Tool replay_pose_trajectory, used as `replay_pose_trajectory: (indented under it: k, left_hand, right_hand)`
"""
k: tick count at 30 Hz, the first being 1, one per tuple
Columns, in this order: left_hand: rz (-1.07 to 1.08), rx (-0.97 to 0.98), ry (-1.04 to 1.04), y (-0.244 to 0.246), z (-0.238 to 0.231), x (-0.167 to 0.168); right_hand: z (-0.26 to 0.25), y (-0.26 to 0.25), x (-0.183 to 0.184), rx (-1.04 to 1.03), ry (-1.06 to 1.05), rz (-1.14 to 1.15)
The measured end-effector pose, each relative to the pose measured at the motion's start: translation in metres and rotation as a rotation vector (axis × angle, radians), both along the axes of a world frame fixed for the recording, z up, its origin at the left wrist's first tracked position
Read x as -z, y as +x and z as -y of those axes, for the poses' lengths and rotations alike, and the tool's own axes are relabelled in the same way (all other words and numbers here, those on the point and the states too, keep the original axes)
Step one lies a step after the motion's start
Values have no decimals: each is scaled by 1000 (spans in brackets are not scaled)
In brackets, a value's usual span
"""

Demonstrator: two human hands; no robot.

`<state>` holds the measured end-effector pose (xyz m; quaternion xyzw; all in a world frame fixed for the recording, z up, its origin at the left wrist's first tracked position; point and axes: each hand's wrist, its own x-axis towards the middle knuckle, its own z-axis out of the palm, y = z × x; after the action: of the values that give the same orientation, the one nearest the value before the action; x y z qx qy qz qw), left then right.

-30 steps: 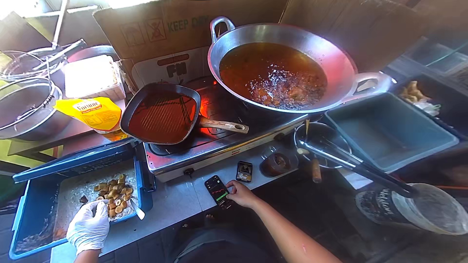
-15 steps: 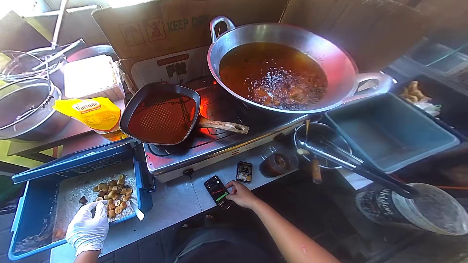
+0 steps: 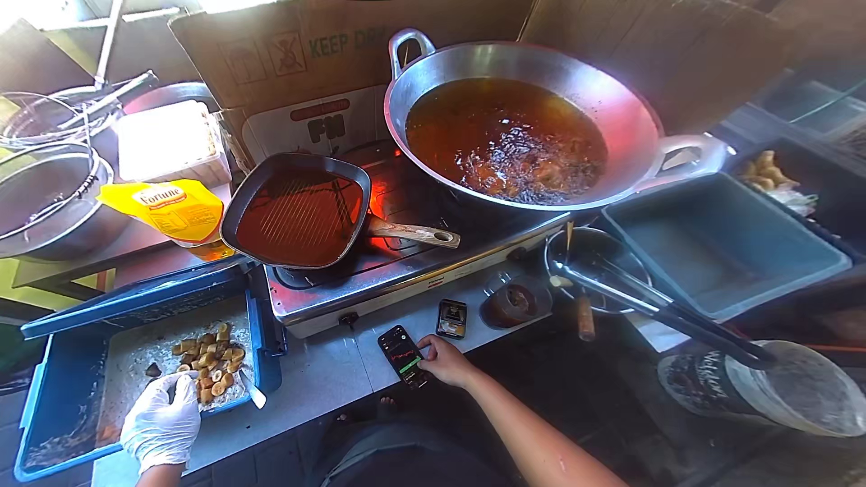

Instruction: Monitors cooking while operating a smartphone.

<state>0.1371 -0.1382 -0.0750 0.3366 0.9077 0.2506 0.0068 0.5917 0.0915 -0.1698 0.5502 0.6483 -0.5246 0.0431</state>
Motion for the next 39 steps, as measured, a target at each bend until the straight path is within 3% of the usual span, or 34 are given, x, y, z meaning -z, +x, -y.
replay_pose_trajectory:
  k: [23, 39]
  left_hand:
    - [3, -25, -49, -3, 0, 1]
    - [-8, -14, -22, -1, 0, 2]
  right_hand:
    - [3, -3, 2, 3, 56, 40]
    - [-5, 5, 0, -75, -29, 7]
